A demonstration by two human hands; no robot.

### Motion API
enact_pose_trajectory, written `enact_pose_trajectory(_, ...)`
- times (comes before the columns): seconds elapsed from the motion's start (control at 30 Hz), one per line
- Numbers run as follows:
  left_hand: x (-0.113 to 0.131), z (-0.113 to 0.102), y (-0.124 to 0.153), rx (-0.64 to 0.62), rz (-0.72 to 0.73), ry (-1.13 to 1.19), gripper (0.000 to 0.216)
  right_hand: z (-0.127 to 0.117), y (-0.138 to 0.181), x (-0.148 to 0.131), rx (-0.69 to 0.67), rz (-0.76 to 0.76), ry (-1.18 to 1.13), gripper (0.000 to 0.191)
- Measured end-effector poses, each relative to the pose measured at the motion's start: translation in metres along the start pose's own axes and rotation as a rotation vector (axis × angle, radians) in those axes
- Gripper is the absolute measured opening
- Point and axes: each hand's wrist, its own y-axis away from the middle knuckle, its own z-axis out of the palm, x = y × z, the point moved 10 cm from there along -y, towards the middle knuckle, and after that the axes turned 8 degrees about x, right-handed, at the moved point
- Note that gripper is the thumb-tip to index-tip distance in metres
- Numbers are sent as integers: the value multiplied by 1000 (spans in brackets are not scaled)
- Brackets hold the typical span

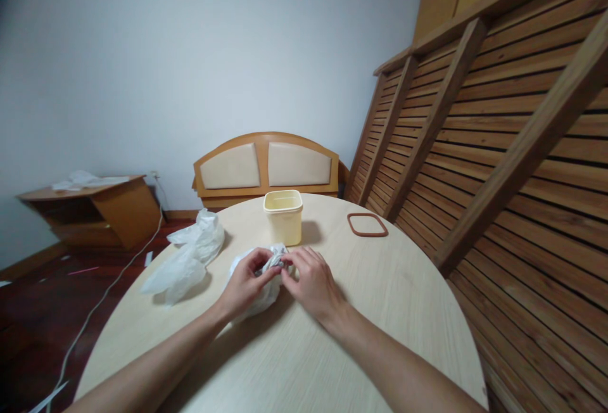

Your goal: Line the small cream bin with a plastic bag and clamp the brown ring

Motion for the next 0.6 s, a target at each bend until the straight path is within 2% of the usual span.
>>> enact_pose_trajectory(0.1,-5,-4,0,62,-36,44,40,3,1,3,3,-1,25,12)
enact_pose_trajectory(0.27,-7,-2,0,31,-66,67,38,5,3,3,3,-6,17,12)
enact_pose_trajectory(0.43,-6,-1,0,-20,-55,48,32,3,1,3,24,7,-21,16)
enact_pose_trajectory(0.6,0,-1,0,5,36,63,28,3,1,6,32,31,-28,14)
